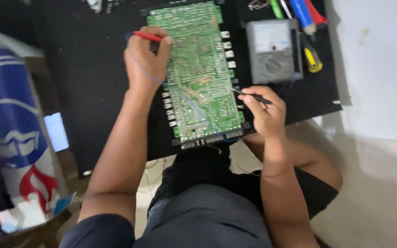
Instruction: Testing and repairing a circuit board using a multimeter and a soldering iron
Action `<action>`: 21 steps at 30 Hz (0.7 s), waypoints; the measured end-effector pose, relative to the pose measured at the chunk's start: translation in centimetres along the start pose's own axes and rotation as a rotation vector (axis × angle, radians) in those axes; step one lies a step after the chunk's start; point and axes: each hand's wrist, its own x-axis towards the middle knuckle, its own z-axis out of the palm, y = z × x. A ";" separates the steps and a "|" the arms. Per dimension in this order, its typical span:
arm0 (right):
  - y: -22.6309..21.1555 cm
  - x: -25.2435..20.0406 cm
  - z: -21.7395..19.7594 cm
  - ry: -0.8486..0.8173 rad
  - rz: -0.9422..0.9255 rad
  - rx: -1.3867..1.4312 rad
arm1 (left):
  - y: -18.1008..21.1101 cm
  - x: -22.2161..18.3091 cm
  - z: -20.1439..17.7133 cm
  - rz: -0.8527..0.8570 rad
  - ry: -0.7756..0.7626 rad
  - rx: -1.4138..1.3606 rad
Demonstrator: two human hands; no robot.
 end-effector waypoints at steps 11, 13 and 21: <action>0.4 0.1 -0.2 0.011 -0.092 -0.075 | 0.7 0.0 0.1 -0.059 0.014 -0.059; 0.3 0.2 -0.1 0.022 -0.090 -0.083 | 0.9 0.2 -0.1 -0.061 0.002 -0.067; 1.0 -0.2 -0.7 0.113 0.000 0.001 | 0.0 -0.1 0.0 0.012 -0.023 -0.100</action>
